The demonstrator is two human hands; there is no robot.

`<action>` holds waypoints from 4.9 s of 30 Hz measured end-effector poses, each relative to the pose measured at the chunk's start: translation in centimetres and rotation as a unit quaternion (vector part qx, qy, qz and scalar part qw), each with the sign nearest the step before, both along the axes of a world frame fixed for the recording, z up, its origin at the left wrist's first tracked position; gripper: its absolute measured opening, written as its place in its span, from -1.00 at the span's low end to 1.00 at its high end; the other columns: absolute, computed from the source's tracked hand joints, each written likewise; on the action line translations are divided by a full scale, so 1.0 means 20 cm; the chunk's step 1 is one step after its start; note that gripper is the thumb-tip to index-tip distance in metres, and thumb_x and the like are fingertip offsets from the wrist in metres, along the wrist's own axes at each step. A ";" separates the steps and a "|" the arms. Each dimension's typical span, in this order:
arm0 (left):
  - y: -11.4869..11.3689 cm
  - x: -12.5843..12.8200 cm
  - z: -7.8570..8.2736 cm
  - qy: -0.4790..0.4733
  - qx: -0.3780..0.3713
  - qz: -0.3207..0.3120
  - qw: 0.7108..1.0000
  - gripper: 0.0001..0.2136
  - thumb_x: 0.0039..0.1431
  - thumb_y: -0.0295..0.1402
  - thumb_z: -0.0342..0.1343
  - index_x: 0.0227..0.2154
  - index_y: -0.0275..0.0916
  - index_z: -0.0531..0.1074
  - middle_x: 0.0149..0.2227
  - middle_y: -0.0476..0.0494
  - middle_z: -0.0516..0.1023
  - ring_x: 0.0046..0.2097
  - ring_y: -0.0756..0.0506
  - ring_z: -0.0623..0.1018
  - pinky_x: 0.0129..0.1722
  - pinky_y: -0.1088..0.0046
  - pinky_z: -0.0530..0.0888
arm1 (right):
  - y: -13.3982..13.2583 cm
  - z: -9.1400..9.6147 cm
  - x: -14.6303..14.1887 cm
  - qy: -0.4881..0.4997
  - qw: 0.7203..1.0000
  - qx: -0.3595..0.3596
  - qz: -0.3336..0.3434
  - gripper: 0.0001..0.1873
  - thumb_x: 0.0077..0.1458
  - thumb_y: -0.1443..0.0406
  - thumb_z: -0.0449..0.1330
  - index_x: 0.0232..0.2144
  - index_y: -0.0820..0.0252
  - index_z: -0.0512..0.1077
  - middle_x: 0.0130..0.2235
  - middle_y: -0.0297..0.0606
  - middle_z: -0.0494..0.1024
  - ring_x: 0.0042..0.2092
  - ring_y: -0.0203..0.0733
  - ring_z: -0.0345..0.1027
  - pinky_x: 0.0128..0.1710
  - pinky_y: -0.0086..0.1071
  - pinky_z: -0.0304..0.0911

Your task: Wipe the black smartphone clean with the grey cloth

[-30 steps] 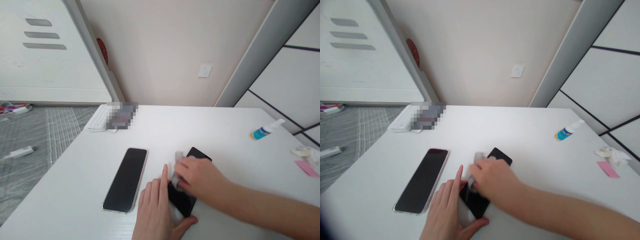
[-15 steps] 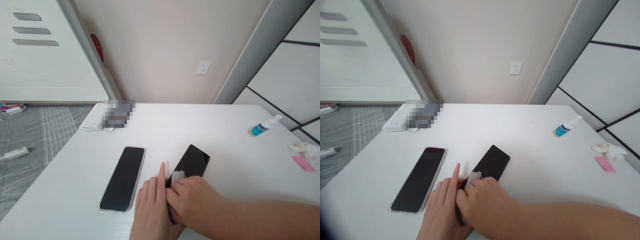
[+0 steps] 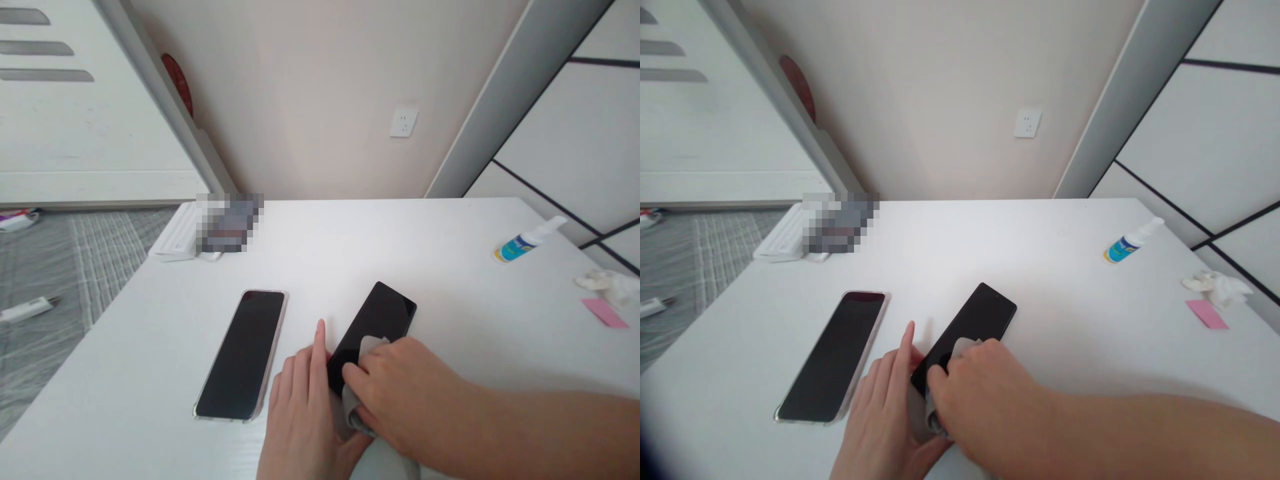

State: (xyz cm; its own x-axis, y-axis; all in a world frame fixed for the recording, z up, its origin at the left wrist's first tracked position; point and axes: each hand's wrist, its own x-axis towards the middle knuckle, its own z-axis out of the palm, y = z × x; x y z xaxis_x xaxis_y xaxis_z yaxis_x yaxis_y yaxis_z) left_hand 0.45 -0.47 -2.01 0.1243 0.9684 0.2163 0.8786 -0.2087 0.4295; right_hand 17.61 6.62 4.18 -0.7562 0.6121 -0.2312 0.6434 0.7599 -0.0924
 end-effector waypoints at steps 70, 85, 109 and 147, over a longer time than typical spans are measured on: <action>0.02 -0.01 0.00 0.005 0.000 0.008 1.000 0.18 -0.08 -0.04 0.45 0.45 -0.14 -0.22 0.00 -0.29 0.47 -0.02 -0.35 0.52 -0.08 -0.02 0.55 | 0.18 -0.05 0.07 0.006 0.985 0.144 -0.093 -0.85 0.22 0.50 0.16 -0.39 0.29 0.46 -0.43 -0.08 0.58 -0.44 -0.09 0.46 -0.53 -0.31 0.06; 0.02 -0.01 -0.02 0.002 0.011 0.004 1.000 0.20 -0.10 -0.05 0.46 0.45 -0.12 -0.24 -0.03 -0.25 0.48 -0.08 -0.33 0.53 -0.13 0.01 0.57 | 0.18 -0.02 0.10 -0.031 0.979 0.167 -0.114 -0.80 0.08 0.61 0.19 -0.44 0.28 0.44 -0.51 -0.10 0.55 -0.50 -0.07 0.45 -0.55 -0.32 -0.03; 0.03 -0.01 -0.01 0.013 0.006 0.003 1.000 0.17 -0.08 -0.02 0.43 0.45 -0.15 -0.22 -0.02 -0.27 0.48 -0.04 -0.35 0.53 -0.10 0.00 0.56 | 0.31 -0.12 0.06 0.100 0.979 0.159 -0.079 -0.72 0.36 0.34 0.04 -0.39 0.28 0.45 -0.42 -0.14 0.57 -0.44 -0.19 0.38 -0.47 -0.34 -0.06; 0.02 0.01 -0.01 0.040 0.044 0.002 0.998 0.12 -0.05 0.06 0.39 0.43 -0.28 -0.11 -0.06 -0.30 0.49 -0.09 -0.32 0.54 -0.15 0.06 0.57 | 0.32 -0.17 0.08 0.213 0.959 0.182 0.037 -0.67 0.25 0.27 0.20 -0.57 0.21 0.42 -0.51 -0.27 0.50 -0.40 -0.19 0.27 -0.32 -0.26 0.01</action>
